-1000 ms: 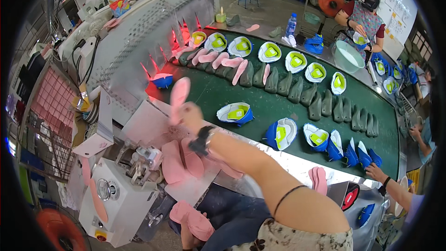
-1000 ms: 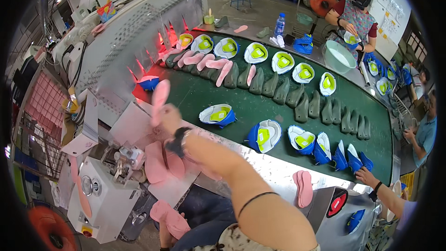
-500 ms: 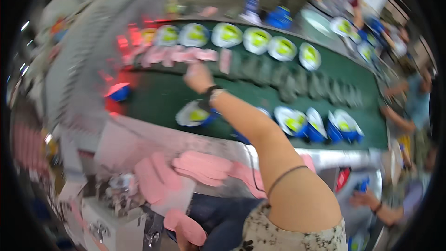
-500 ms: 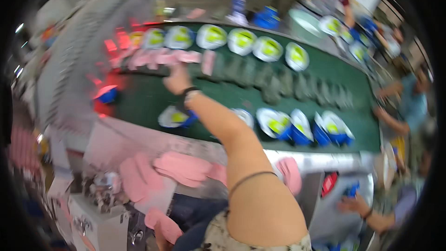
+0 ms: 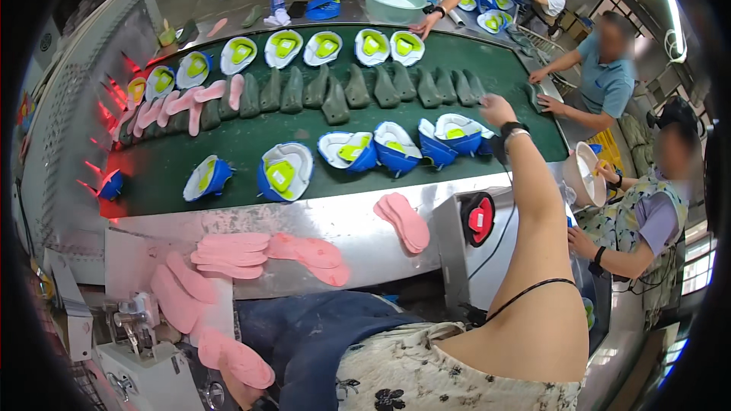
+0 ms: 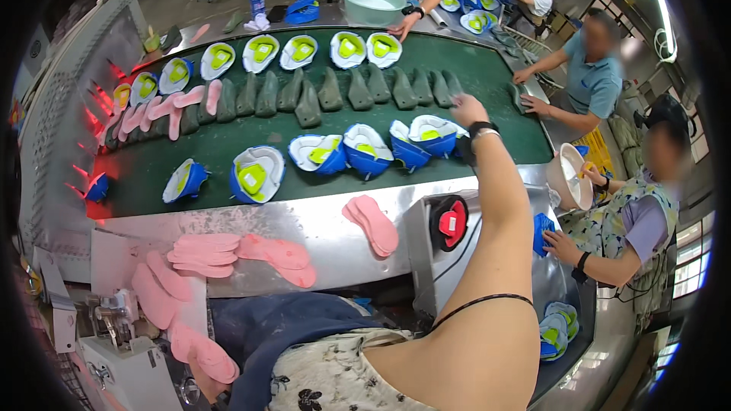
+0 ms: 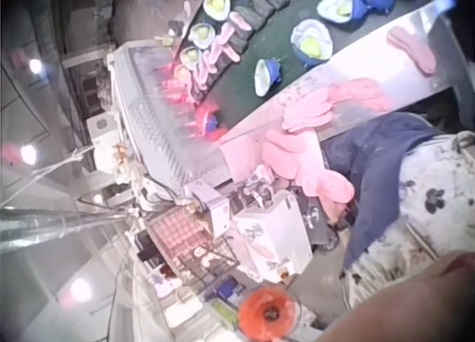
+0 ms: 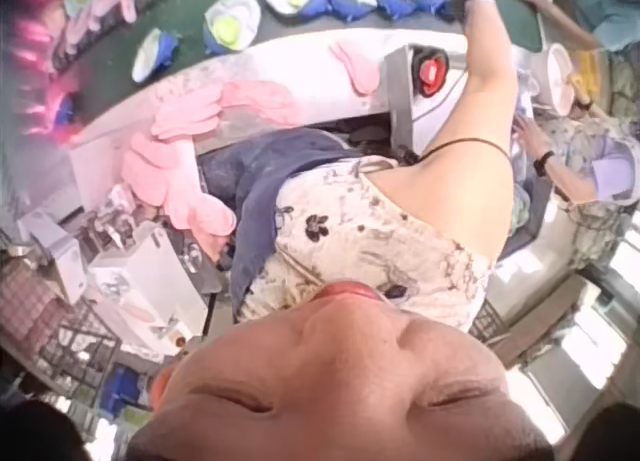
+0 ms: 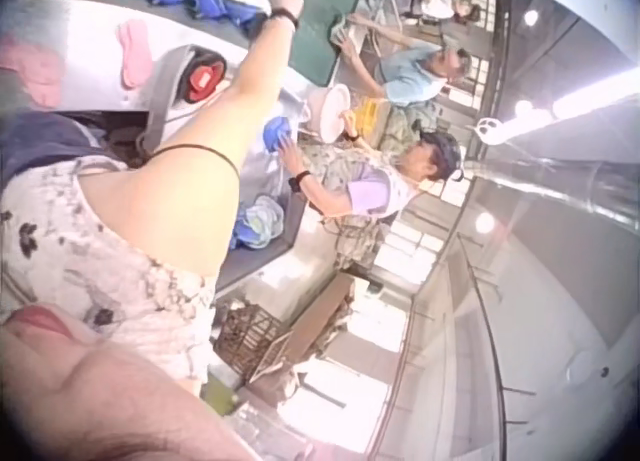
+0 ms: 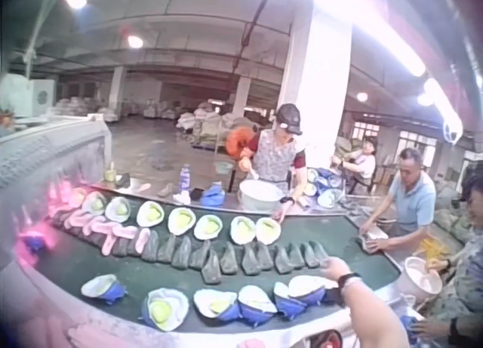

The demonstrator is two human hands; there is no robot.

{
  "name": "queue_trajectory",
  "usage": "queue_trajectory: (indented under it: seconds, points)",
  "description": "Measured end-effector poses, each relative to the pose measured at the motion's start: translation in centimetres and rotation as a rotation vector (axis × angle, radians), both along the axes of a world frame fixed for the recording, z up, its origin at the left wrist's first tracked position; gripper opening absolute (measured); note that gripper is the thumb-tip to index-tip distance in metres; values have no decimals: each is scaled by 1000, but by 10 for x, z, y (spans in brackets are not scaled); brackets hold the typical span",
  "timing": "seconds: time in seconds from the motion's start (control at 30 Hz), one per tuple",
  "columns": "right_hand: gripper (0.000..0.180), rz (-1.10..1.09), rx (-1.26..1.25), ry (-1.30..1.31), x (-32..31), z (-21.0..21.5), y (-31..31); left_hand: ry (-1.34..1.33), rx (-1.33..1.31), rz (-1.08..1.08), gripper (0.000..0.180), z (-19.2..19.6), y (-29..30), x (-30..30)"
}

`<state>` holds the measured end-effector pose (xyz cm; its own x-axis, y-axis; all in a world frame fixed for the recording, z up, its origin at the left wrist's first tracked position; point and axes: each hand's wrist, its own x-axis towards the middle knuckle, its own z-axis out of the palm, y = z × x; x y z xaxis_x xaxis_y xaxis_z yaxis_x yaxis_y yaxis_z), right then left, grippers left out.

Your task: The person assembles pink slipper components by hand in a factory setting. They repeatedly pick up pink slipper insoles and place them into blue and green molds on a conveyor belt. The person also stacks finished pink slipper parts on a nearby table.

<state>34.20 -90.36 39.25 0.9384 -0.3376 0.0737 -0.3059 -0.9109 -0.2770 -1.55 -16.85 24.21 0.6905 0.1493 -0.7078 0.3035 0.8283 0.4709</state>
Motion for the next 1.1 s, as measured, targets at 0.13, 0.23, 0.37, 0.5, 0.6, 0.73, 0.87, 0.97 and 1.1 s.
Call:
queue_trajectory:
  seconds: [0.13, 0.23, 0.37, 0.5, 0.6, 0.73, 0.87, 0.97, 1.1]
  points:
    - [55, 12, 207, 131, -60, -21, -79, -82, 48, -195, 35, 22, -20, 0]
    - [59, 148, 57, 124, -68, -35, -55, -82, 87, -216, 35, 23, -20, 0]
    - [57, 161, -130, 157, -58, -73, -75, 100, 101, 114, 36, 38, -41, 25]
    - [36, 102, -25, 339, -32, -99, -87, -125, -162, -118, 33, 27, -27, 12]
    - [35, 575, -525, 511, -31, -117, -136, -139, 66, -180, 29, 18, -31, 19]
    - [24, 150, 31, 432, -28, -124, -131, -149, 143, -121, 28, 17, -28, 18]
    - [32, 59, 458, 245, 22, -104, -155, -59, -18, 26, 28, 29, -27, 43]
    - [9, 495, 499, 190, 114, -21, -30, -167, -23, 49, 31, 10, -21, 15]
    - [21, 842, 660, 242, 131, 54, 268, -99, -30, 91, 34, -17, -15, 5]
